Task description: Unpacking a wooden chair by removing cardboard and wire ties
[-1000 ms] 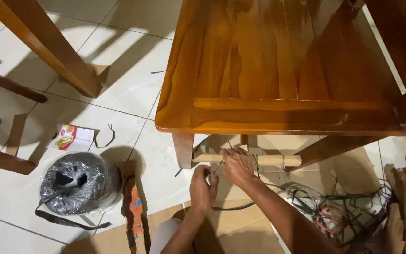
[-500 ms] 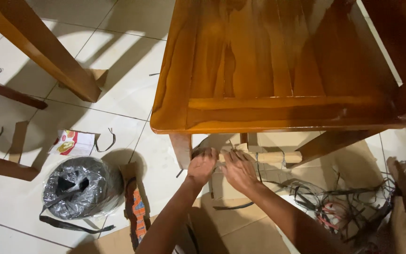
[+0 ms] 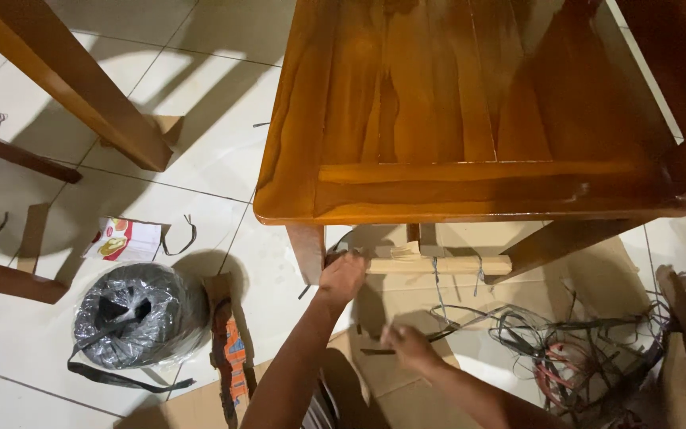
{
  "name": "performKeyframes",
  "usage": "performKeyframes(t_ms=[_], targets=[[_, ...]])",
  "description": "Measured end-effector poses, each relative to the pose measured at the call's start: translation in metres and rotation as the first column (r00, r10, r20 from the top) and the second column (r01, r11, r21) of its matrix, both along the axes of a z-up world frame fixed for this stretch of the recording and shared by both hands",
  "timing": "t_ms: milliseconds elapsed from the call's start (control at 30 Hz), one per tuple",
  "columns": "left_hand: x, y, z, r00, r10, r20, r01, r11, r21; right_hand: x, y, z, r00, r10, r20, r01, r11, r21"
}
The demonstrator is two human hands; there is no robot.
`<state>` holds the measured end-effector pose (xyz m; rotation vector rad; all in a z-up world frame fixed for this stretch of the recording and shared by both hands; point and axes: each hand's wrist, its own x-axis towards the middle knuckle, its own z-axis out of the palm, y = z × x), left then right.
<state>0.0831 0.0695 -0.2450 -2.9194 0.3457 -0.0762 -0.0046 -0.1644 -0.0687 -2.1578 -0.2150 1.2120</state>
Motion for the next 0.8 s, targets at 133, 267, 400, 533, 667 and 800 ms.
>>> performKeyframes(t_ms=[133,267,400,533,667,800], targets=[[-0.004,0.005,-0.023,0.985,-0.056,0.165,0.074,0.991,-0.108,0.024,0.03,0.026,0.81,-0.573,-0.123,0.586,0.792,0.168],[-0.002,-0.007,0.047,0.998,0.065,0.022,-0.048,0.893,-0.448,0.037,0.058,0.011,0.6,-0.742,-0.297,0.785,0.476,0.397],[-0.026,-0.021,0.263,0.852,0.127,-0.508,-0.36,0.846,-0.393,0.065,0.075,-0.087,0.54,-0.742,-0.397,0.831,0.397,0.389],[-0.033,-0.02,0.3,0.778,0.021,-0.628,-0.407,0.779,-0.477,0.077,0.08,-0.134,0.444,-0.661,-0.605,0.883,0.208,0.42],[-0.029,-0.021,0.297,0.774,-0.135,-0.618,-0.25,0.832,-0.495,0.071,0.082,-0.105,0.544,-0.557,-0.628,0.811,0.157,0.563],[-0.034,-0.021,0.287,0.788,-0.077,-0.611,-0.364,0.742,-0.563,0.062,0.087,-0.028,0.566,-0.556,-0.609,0.799,0.191,0.57]])
